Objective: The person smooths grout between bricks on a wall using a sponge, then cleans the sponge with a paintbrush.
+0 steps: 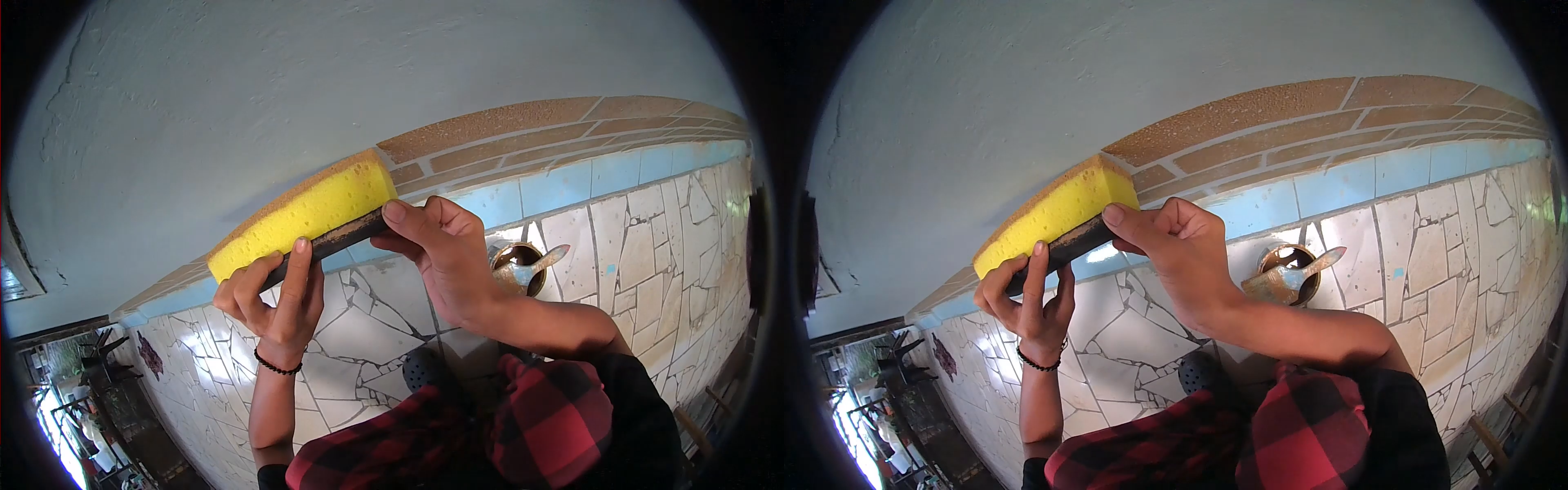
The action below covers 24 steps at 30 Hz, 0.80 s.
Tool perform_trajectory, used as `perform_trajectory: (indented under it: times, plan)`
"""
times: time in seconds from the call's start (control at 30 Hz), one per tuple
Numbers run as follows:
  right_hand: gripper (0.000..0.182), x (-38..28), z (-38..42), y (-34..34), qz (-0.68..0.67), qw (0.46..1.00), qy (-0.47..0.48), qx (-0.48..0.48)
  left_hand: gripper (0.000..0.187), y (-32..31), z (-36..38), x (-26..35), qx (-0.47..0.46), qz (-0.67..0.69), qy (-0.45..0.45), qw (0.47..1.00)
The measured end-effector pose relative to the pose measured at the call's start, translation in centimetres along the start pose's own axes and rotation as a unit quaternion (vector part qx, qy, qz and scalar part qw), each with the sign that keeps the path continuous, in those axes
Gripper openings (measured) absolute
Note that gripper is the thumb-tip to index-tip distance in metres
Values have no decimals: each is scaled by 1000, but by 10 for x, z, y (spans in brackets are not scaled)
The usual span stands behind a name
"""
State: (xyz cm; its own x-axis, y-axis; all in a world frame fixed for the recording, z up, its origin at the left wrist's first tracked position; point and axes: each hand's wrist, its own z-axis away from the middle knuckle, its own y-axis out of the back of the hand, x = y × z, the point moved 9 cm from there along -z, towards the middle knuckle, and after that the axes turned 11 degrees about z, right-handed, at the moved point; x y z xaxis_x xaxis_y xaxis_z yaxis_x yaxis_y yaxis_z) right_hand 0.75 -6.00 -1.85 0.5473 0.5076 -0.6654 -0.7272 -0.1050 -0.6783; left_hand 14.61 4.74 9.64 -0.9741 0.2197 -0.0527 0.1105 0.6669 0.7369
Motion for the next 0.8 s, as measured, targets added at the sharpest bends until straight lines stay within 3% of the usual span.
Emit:
perform_trajectory:
  times: [0.4,0.6,0.7,0.8]
  plan:
    - [37,1,0,-1,4,1000,-2,1,57,0,-1,-1,5,0,3,1000]
    - [27,2,0,-1,28,999,-15,-21,56,-1,-1,-2,6,-2,-2,1000]
    - [36,0,-1,-2,-4,1000,-11,8,56,-2,-1,-2,7,-1,-3,1000]
    - [26,3,-1,-1,24,999,-15,-28,56,-4,-1,-3,6,-2,-2,1000]
